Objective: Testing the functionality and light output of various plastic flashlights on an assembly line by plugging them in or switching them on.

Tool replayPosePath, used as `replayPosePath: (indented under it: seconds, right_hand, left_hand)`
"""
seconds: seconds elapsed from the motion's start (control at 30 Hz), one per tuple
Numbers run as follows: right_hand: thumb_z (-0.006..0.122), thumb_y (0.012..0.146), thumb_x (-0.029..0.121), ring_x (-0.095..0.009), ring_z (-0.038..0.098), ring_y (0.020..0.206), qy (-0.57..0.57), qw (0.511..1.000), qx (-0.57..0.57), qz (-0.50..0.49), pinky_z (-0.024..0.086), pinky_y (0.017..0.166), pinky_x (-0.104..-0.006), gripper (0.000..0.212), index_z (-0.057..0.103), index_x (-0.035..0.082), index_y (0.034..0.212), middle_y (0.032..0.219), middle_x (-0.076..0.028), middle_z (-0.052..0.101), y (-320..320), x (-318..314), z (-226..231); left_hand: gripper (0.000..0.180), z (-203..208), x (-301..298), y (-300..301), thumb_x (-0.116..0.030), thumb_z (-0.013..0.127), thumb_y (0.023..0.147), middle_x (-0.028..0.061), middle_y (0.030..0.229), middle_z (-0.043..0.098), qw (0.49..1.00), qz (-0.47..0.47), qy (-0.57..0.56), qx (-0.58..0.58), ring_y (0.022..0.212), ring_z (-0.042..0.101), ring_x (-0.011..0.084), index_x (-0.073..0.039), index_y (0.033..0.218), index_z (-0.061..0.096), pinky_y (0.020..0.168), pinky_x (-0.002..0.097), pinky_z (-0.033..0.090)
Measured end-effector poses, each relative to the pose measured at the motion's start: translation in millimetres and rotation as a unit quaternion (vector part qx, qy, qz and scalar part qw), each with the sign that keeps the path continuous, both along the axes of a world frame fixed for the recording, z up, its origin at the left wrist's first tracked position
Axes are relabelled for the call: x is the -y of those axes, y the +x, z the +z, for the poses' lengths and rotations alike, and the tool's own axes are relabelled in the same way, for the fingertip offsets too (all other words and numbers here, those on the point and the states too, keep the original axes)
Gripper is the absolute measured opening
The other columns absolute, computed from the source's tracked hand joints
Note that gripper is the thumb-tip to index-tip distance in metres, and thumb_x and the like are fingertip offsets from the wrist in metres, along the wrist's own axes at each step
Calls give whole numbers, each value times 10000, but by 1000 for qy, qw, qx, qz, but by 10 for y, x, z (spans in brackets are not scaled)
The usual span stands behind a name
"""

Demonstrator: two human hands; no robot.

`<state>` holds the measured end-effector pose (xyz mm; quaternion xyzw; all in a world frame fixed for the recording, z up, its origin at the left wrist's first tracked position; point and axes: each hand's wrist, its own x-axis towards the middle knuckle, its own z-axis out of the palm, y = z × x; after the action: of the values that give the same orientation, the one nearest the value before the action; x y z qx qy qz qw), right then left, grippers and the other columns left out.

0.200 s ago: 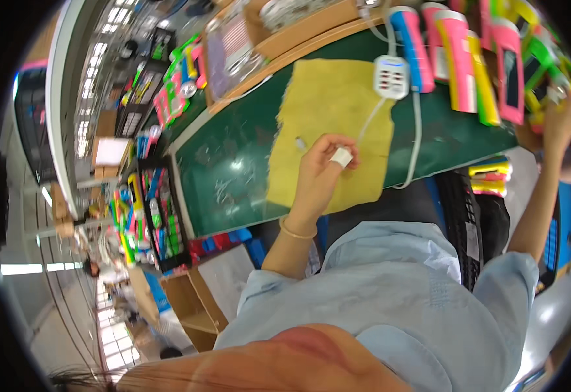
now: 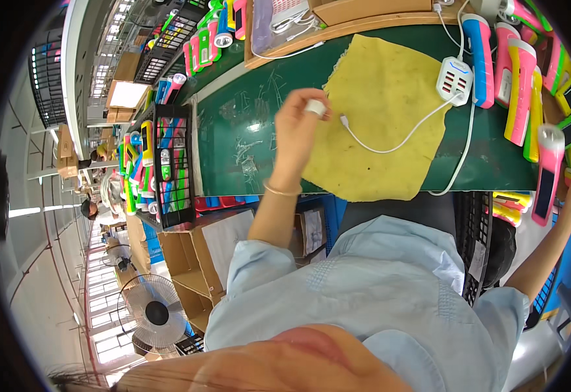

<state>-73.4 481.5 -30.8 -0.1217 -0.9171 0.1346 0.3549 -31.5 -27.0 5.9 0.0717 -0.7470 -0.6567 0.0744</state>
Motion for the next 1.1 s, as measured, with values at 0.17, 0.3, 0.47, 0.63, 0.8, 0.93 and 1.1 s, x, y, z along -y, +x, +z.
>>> replayPosePath:
  seconds: [0.17, 0.3, 0.47, 0.63, 0.8, 0.93, 1.1]
  right_hand:
    - [587, 694, 68, -303, 503, 1041, 142, 987, 11, 78, 413, 867, -375, 491, 491, 110, 1173, 1182, -116, 504, 366, 1372, 23]
    - [615, 677, 113, -264, 562, 844, 110, 994, 7, 24, 455, 728, -366, 434, 499, 72, 1093, 962, -83, 577, 333, 1476, 36]
    - [648, 738, 297, -259, 565, 720, 103, 994, -41, -2, 459, 620, -360, 296, 572, 52, 885, 769, -75, 561, 302, 1339, 114]
    - [628, 775, 257, -247, 565, 731, 47, 999, -7, -5, 453, 581, -358, 214, 559, 59, 819, 768, -71, 544, 336, 1276, 137]
    - [632, 772, 310, -232, 561, 672, 91, 995, -12, -31, 440, 519, -355, 261, 549, 62, 765, 707, -59, 512, 444, 1126, 91]
    - [639, 770, 275, -245, 548, 585, 88, 995, -35, 37, 433, 493, -353, 243, 539, 55, 746, 683, -71, 504, 476, 1090, 165]
    - [651, 694, 119, -256, 558, 628, 108, 978, -45, 171, 452, 533, -357, 173, 537, 32, 790, 718, -88, 495, 441, 994, 531]
  left_hand:
    - [163, -47, 219, -110, -17, 476, 836, 112, 868, 584, 997, 41, 12, -67, 727, 588, 181, 31, 974, 549, 649, 278, 494]
    - [216, -78, 9, -8, 42, 396, 813, 113, 909, 549, 996, -3, 49, -68, 760, 556, 184, 32, 983, 530, 698, 304, 483]
    - [185, -37, -217, 98, 46, 423, 798, 88, 831, 550, 996, 22, 88, -1, 736, 544, 160, 21, 950, 525, 683, 273, 465]
    - [169, -110, -513, 224, 38, 432, 807, 84, 836, 560, 991, -75, 109, 4, 750, 557, 150, 16, 945, 528, 695, 265, 461]
    - [141, -147, -678, 305, 13, 442, 832, 79, 830, 562, 987, -101, 121, 39, 748, 552, 141, 13, 944, 529, 692, 259, 459]
    - [162, -137, -774, 353, 11, 426, 818, 76, 855, 554, 987, -127, 88, 41, 757, 555, 155, 14, 941, 531, 719, 280, 465]
    - [142, -98, -812, 386, 13, 442, 838, 81, 838, 567, 986, -146, 79, 23, 755, 544, 134, 15, 950, 528, 706, 251, 452]
